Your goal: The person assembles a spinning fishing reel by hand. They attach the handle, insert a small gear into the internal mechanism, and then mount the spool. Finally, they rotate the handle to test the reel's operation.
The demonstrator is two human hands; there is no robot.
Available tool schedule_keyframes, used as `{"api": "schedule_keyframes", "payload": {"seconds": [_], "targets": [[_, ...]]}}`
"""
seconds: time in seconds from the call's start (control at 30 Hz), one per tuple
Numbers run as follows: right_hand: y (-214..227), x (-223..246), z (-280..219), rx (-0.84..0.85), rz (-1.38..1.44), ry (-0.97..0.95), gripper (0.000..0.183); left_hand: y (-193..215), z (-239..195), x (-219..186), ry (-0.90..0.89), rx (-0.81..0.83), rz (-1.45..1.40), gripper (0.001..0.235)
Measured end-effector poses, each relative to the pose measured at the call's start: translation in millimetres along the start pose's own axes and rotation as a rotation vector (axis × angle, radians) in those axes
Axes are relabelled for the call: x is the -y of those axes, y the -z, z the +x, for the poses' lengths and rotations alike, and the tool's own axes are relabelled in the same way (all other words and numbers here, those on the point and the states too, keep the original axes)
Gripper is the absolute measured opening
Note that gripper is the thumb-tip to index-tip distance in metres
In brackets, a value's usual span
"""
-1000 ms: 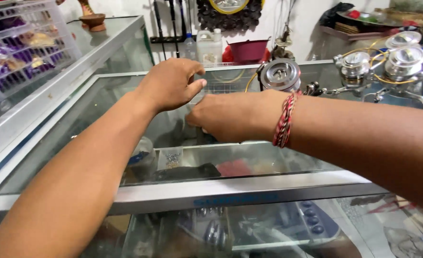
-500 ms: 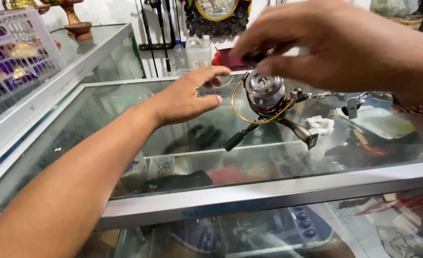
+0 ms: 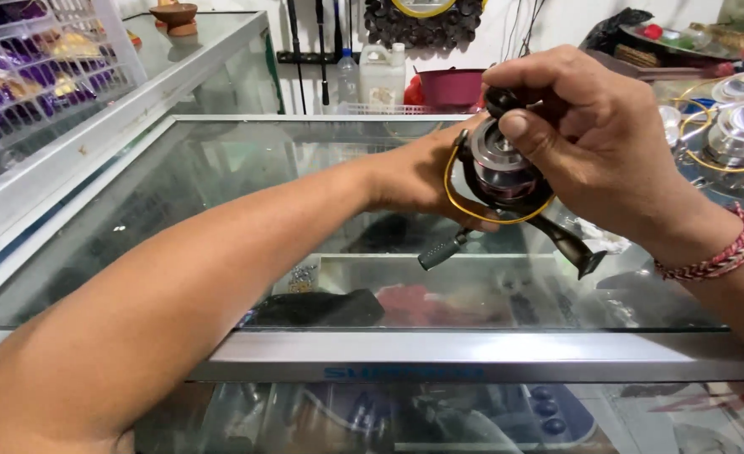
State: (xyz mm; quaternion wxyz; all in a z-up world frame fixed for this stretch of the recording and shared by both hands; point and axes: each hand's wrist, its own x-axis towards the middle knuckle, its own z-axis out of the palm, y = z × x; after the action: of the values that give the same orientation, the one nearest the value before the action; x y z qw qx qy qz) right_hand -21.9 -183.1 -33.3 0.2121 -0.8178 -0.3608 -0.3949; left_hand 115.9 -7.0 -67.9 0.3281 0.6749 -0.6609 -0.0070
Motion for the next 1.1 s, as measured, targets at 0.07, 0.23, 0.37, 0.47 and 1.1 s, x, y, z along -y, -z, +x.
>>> {"api": "schedule_keyframes", "payload": {"seconds": [0.07,0.23,0.37,0.47,1.1], "targets": [[-1.6,1.0,-1.1,-0.013,0.037,-0.027,0.033,-8.8,-1.7,-2.1,-0.009,-0.078,-0.116,0.081],[-3.0,4.0,-0.1,-0.029,0.15,-0.041,0.036,-14.3,-16.6,-14.4,-0.039,-0.22,-0.216,0.065],[-5.5,7.0,0.9,-0.028,0.127,0.022,0.036,-5.7,-31.0,-35.3,-0.032,-0.272,-0.019,0.051],[-4.2,4.1,1.5,-0.052,0.046,0.118,0.028,-6.1,-38.7,-50.9,0.088,-0.306,0.047,0.047],[27.7,-4.1,-0.9,0.198,-0.032,0.205,0.029,-14.6,-38.2,-60.8,0.292,-0.352,-0.127,0.058]]}}
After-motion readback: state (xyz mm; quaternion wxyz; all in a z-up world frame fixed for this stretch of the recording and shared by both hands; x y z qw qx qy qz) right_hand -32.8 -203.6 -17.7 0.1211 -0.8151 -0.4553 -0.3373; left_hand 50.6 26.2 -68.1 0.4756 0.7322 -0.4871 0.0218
